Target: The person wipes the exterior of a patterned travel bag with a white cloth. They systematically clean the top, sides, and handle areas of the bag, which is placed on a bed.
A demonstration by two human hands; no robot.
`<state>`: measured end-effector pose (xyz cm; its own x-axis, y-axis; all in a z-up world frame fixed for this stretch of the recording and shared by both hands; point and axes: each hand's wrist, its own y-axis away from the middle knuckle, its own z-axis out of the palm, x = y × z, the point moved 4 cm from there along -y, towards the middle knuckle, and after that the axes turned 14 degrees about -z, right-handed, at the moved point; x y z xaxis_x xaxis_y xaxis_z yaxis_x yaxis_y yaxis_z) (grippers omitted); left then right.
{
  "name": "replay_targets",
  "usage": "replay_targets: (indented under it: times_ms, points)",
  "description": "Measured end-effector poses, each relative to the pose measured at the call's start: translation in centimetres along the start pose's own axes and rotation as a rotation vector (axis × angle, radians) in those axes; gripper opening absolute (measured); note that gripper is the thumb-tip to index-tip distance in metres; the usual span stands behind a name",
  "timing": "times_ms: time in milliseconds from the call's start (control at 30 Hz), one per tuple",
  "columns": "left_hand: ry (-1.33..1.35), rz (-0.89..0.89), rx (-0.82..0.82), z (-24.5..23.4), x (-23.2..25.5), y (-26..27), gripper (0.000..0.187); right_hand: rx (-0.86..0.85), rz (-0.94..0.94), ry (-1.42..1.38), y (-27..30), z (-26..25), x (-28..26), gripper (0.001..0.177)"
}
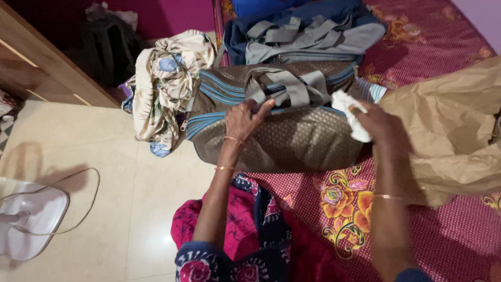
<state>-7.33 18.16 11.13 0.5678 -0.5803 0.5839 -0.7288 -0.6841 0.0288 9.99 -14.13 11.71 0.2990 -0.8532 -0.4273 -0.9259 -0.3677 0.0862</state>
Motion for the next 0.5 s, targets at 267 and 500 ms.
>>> replay_targets:
  times_ms: [267, 500]
  points:
    - [0.126, 0.596, -0.174, -0.2, -1.7, 6.3, 0.074, -0.041, 0.046, -0.207, -1.3, -0.8, 6.9, 0.079]
    - [0.002, 0.539, -0.031, 3.4, -0.1, 7.3, 0.055, 0.026, -0.896, -0.462, -9.5, 9.2, -9.7, 0.015]
